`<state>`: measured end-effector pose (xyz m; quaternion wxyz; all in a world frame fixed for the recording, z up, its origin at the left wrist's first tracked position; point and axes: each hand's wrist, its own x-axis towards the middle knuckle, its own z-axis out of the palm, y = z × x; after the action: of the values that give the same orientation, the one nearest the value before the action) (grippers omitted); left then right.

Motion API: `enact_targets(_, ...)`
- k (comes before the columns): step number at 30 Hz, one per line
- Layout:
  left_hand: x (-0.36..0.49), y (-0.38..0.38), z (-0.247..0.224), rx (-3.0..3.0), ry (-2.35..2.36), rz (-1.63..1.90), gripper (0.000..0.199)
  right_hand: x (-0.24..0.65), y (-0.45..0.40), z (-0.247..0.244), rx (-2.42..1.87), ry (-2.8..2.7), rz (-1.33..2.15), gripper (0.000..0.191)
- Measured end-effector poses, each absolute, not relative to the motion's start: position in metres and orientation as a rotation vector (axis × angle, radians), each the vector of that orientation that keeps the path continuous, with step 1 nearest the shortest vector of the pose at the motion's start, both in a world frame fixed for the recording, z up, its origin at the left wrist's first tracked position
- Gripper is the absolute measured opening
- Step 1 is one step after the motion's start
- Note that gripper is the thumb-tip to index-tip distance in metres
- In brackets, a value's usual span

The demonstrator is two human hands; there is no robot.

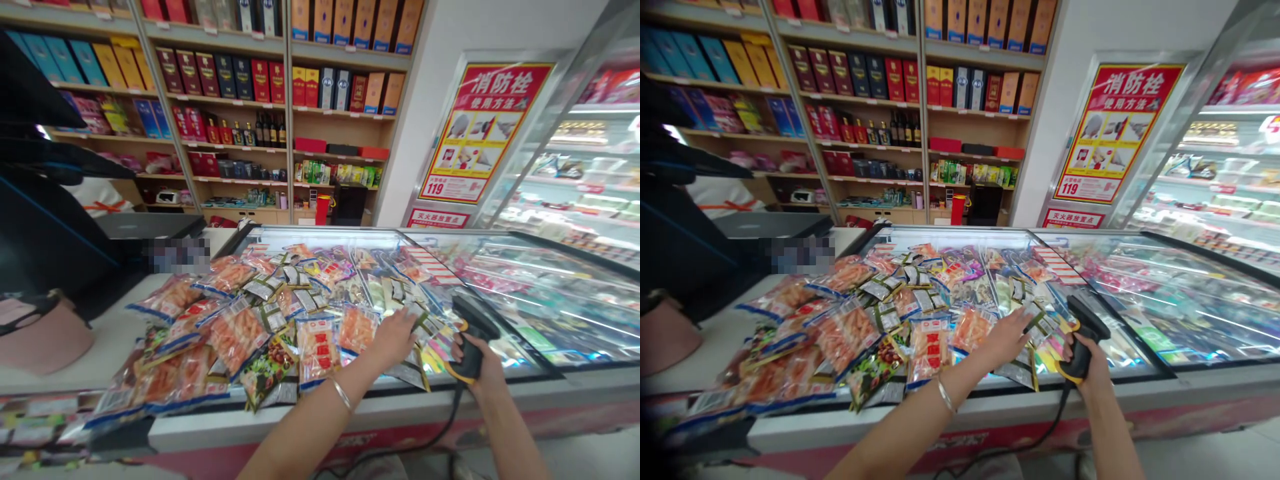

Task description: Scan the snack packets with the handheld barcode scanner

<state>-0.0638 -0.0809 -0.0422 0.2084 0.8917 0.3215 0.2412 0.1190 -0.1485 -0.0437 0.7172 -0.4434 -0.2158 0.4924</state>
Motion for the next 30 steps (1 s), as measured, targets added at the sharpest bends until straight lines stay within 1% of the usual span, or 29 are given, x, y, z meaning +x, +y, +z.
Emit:
enact_targets(5,-0.061,-0.082,-0.043,2.499,0.9,0.663,0.051,0.12,-0.146,-0.044,-1.025,-0.433,1.092,0.034)
enact_targets(13,-0.058,-0.08,-0.056,2.459,0.878,0.752,0.052,0.118,-0.145,-0.042,-1.025,-0.436,1.106,0.031)
enact_targets(19,-0.07,-0.084,-0.035,2.393,0.871,0.881,0.049,0.115,-0.151,-0.038,-1.007,-0.496,1.072,0.035)
enact_targets(23,-0.104,-0.081,-0.006,2.351,0.908,0.979,0.039,0.106,-0.16,-0.031,-1.0,-0.527,1.045,0.035)
enact_targets(26,-0.152,-0.072,0.016,2.407,0.983,0.966,0.033,0.091,-0.167,-0.017,-0.964,-0.575,1.015,0.035)
enact_targets(28,-0.191,-0.064,0.029,2.468,1.034,0.848,0.032,0.078,-0.169,-0.005,-0.944,-0.625,1.017,0.035)
enact_targets(30,-0.228,-0.055,0.038,2.52,1.132,0.633,0.034,0.063,-0.171,0.005,-0.932,-0.677,1.036,0.033)
